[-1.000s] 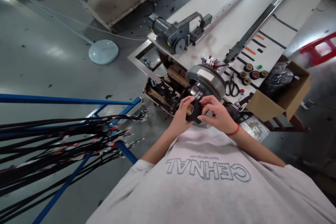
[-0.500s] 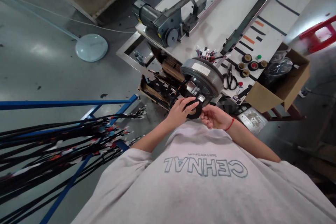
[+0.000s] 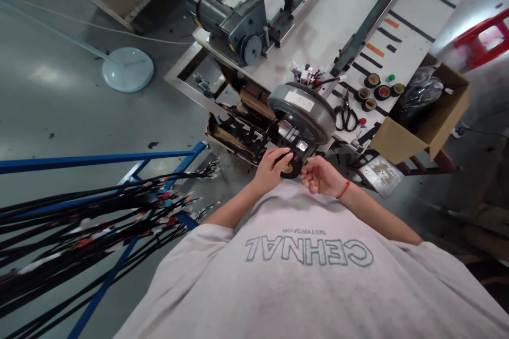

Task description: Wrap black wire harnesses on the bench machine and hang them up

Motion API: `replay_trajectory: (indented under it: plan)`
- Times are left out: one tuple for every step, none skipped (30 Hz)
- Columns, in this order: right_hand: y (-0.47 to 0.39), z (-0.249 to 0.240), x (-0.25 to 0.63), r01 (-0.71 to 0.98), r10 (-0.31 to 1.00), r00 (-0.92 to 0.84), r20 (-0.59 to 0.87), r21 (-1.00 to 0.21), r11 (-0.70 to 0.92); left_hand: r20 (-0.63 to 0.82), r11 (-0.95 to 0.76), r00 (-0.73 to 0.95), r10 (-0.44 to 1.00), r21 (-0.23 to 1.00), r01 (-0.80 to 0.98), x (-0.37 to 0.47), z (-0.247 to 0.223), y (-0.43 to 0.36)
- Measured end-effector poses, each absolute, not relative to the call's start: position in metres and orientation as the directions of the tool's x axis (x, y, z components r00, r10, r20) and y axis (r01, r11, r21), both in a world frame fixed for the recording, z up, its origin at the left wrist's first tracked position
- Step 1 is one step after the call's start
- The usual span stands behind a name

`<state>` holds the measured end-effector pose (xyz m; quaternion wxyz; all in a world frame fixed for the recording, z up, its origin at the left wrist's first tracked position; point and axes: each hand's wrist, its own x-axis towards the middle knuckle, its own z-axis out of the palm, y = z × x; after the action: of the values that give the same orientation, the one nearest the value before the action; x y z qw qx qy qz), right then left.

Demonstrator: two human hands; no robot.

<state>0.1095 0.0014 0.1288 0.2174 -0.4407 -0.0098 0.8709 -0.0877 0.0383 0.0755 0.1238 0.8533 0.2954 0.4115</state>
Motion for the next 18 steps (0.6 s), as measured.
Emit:
replay_trajectory:
  plan:
    - [0.002, 0.129, 0.111, -0.345, 0.365, -0.541, -0.758, -0.197, -0.918, 0.624, -0.802, 0.504, 0.597, 0.448, 0.395, -0.088, 0.076, 0.039]
    - [0.003, 0.129, 0.112, -0.325, 0.344, -0.554, -0.758, -0.184, -0.928, 0.617, -0.808, 0.522, 0.589, 0.44, 0.391, -0.088, 0.076, 0.041]
    - [0.004, 0.13, 0.113, -0.311, 0.326, -0.557, -0.764, -0.172, -0.935, 0.606, -0.813, 0.541, 0.583, 0.434, 0.389, -0.089, 0.077, 0.042]
    - [0.005, 0.13, 0.112, -0.303, 0.312, -0.55, -0.775, -0.164, -0.939, 0.595, -0.815, 0.557, 0.58, 0.431, 0.388, -0.089, 0.077, 0.043]
    - [0.006, 0.131, 0.111, -0.297, 0.299, -0.538, -0.788, -0.155, -0.942, 0.584, -0.816, 0.571, 0.577, 0.429, 0.387, -0.089, 0.077, 0.045]
    - [0.007, 0.131, 0.11, -0.296, 0.288, -0.522, -0.803, -0.146, -0.944, 0.577, -0.819, 0.582, 0.573, 0.427, 0.383, -0.089, 0.078, 0.046]
    - [0.007, 0.132, 0.109, -0.301, 0.281, -0.506, -0.815, -0.139, -0.944, 0.574, -0.824, 0.592, 0.566, 0.426, 0.374, -0.089, 0.078, 0.048]
    - [0.008, 0.133, 0.108, -0.308, 0.276, -0.495, -0.824, -0.131, -0.942, 0.575, -0.828, 0.598, 0.559, 0.426, 0.365, -0.089, 0.079, 0.049]
    - [0.009, 0.135, 0.108, -0.315, 0.273, -0.495, -0.825, -0.122, -0.941, 0.575, -0.83, 0.6, 0.556, 0.427, 0.359, -0.089, 0.078, 0.05]
    - [0.009, 0.136, 0.108, -0.321, 0.271, -0.505, -0.819, -0.113, -0.94, 0.577, -0.83, 0.599, 0.555, 0.429, 0.356, -0.089, 0.078, 0.051]
    - [0.01, 0.137, 0.109, -0.326, 0.272, -0.517, -0.812, -0.107, -0.939, 0.575, -0.829, 0.6, 0.556, 0.432, 0.355, -0.089, 0.076, 0.051]
    - [0.01, 0.138, 0.11, -0.33, 0.276, -0.525, -0.805, -0.106, -0.938, 0.573, -0.828, 0.6, 0.558, 0.436, 0.353, -0.089, 0.075, 0.051]
    - [0.011, 0.139, 0.111, -0.33, 0.277, -0.529, -0.802, -0.107, -0.938, 0.57, -0.827, 0.602, 0.559, 0.439, 0.351, -0.089, 0.073, 0.051]
    - [0.011, 0.14, 0.112, -0.331, 0.281, -0.522, -0.805, -0.112, -0.937, 0.566, -0.827, 0.608, 0.557, 0.44, 0.349, -0.089, 0.07, 0.051]
    - [0.011, 0.141, 0.113, -0.332, 0.283, -0.508, -0.814, -0.119, -0.936, 0.561, -0.829, 0.615, 0.555, 0.439, 0.347, -0.089, 0.068, 0.05]
    - [0.011, 0.141, 0.114, -0.331, 0.284, -0.487, -0.826, -0.126, -0.935, 0.557, -0.83, 0.62, 0.552, 0.437, 0.346, -0.089, 0.066, 0.05]
    - [0.011, 0.141, 0.114, -0.327, 0.28, -0.468, -0.838, -0.131, -0.936, 0.552, -0.831, 0.627, 0.55, 0.435, 0.346, -0.089, 0.063, 0.049]
    - [0.011, 0.14, 0.114, -0.317, 0.269, -0.449, -0.852, -0.13, -0.939, 0.543, -0.83, 0.634, 0.55, 0.437, 0.345, -0.089, 0.061, 0.049]
